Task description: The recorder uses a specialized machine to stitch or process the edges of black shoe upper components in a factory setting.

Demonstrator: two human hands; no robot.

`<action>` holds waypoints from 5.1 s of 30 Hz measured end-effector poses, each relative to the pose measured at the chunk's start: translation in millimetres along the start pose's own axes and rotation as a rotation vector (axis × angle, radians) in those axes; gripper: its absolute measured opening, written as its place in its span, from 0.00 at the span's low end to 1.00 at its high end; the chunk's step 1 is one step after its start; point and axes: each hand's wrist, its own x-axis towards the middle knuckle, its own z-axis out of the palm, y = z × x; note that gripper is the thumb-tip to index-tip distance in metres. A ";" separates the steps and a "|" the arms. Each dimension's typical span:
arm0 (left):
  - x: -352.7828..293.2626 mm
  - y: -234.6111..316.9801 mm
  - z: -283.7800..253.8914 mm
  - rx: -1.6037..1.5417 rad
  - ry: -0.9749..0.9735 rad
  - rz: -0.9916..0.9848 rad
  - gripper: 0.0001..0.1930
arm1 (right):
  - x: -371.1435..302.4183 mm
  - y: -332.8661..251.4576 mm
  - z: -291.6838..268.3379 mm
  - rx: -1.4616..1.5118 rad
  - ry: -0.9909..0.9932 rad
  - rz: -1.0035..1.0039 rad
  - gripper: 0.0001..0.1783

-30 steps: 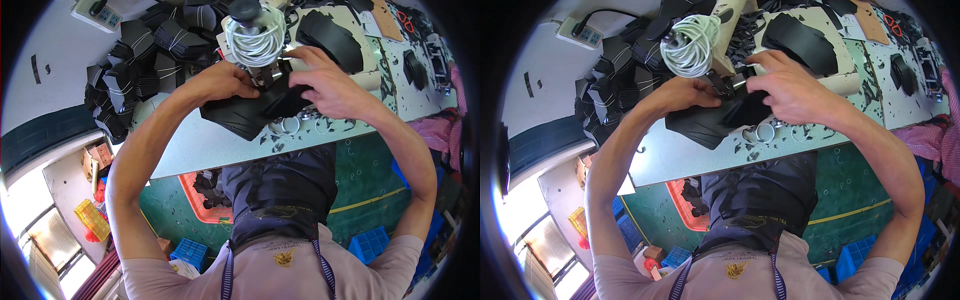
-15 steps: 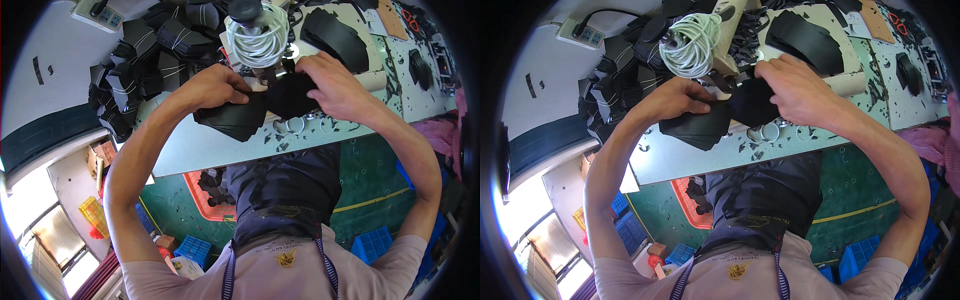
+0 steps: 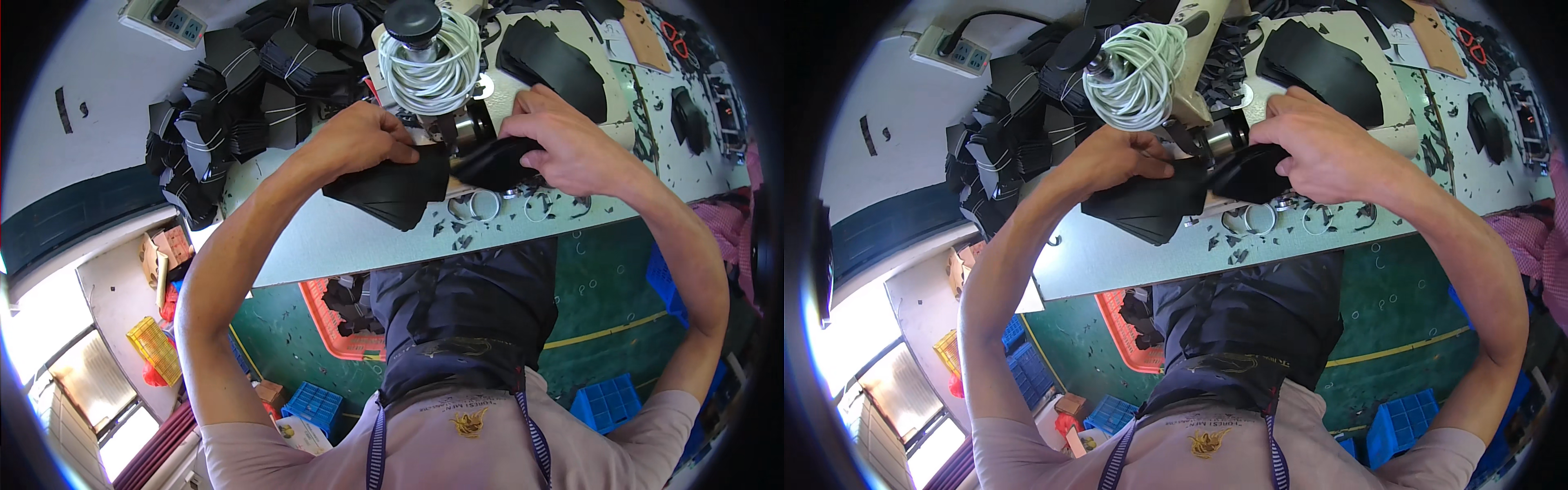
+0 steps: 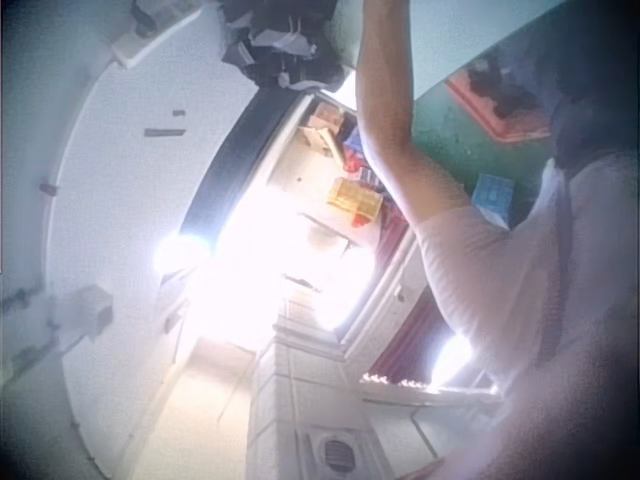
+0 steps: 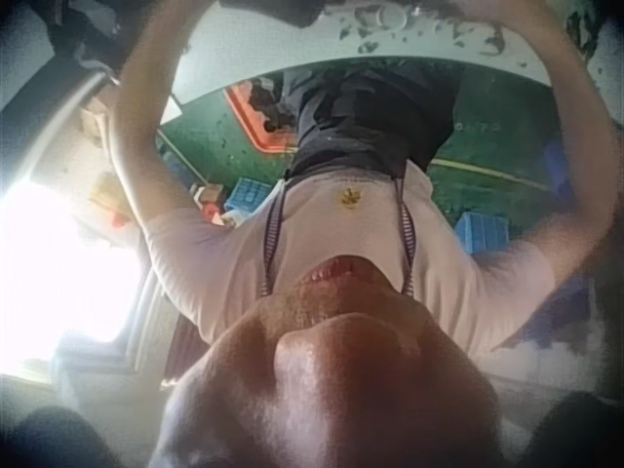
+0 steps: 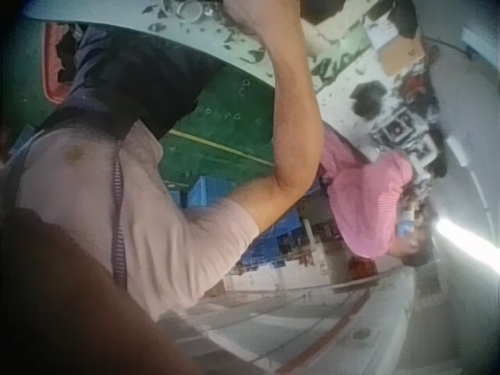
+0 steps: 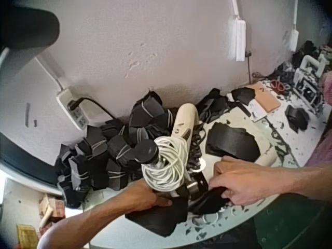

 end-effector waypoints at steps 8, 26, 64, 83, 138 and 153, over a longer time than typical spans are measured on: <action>-10.1 -4.0 2.8 0.059 0.022 0.116 0.17 | 6.0 -11.2 4.6 0.038 -0.066 0.142 0.21; 5.2 3.5 13.1 0.035 0.160 0.153 0.13 | 4.7 9.3 -5.4 -0.019 -0.101 -0.095 0.23; -27.7 18.5 112.0 -1.370 -0.710 0.321 0.31 | -66.8 -18.2 -8.3 -0.025 0.154 -0.535 0.26; 46.9 147.4 104.3 -1.654 0.098 0.349 0.18 | 11.7 78.1 -56.4 0.362 0.300 0.491 0.35; -131.0 -37.9 133.6 0.147 0.331 0.264 0.41 | -106.2 -105.1 136.1 1.629 -0.211 -0.273 0.53; -158.3 -108.6 144.9 -1.089 -0.239 -0.091 0.39 | -52.4 -85.5 154.8 1.485 -0.442 0.073 0.20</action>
